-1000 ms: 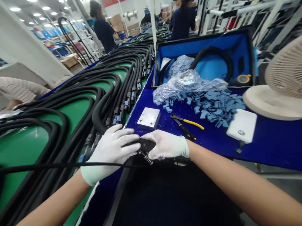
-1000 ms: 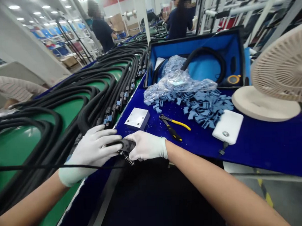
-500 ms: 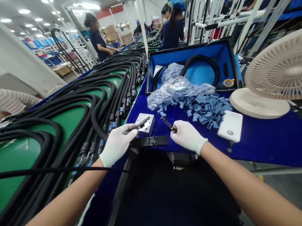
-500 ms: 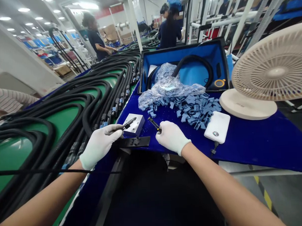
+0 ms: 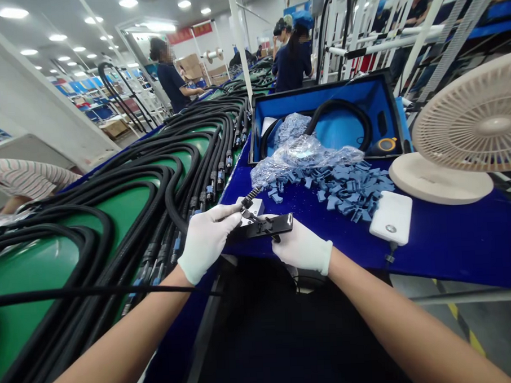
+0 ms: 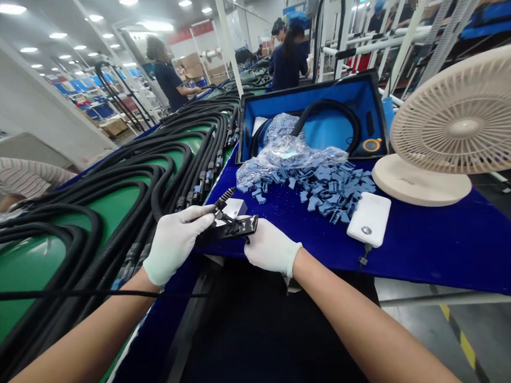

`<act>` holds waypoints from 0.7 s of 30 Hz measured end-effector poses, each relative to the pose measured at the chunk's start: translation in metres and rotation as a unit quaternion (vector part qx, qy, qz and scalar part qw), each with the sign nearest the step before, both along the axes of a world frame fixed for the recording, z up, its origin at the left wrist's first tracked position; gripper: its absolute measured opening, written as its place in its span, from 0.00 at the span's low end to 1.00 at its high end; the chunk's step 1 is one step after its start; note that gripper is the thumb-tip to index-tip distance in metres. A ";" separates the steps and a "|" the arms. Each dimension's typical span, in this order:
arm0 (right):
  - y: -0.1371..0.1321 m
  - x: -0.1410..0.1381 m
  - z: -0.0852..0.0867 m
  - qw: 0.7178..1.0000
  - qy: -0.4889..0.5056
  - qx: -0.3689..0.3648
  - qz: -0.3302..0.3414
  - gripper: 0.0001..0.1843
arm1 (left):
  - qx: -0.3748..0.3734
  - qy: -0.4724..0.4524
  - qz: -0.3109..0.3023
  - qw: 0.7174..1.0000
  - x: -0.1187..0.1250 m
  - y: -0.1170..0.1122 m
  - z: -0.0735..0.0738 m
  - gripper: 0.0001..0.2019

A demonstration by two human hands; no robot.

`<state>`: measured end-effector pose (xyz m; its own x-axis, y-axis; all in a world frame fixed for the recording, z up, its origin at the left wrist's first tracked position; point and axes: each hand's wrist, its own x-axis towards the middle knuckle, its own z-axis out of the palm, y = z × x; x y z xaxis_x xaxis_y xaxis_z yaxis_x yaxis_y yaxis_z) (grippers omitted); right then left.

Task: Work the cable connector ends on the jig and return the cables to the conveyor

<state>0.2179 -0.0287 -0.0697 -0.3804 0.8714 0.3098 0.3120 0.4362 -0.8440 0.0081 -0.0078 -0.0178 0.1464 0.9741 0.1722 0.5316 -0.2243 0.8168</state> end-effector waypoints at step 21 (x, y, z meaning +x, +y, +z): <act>-0.005 0.002 -0.013 0.997 0.005 -0.044 -0.066 0.14 | 0.007 0.099 -0.069 0.993 0.037 0.026 0.021 0.19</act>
<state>0.2202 -0.0338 -0.0824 -0.2573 0.9376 0.2338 0.3532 0.3164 -0.8804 0.0446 0.0182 0.0035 0.3108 0.9400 0.1406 0.6447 -0.3172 0.6955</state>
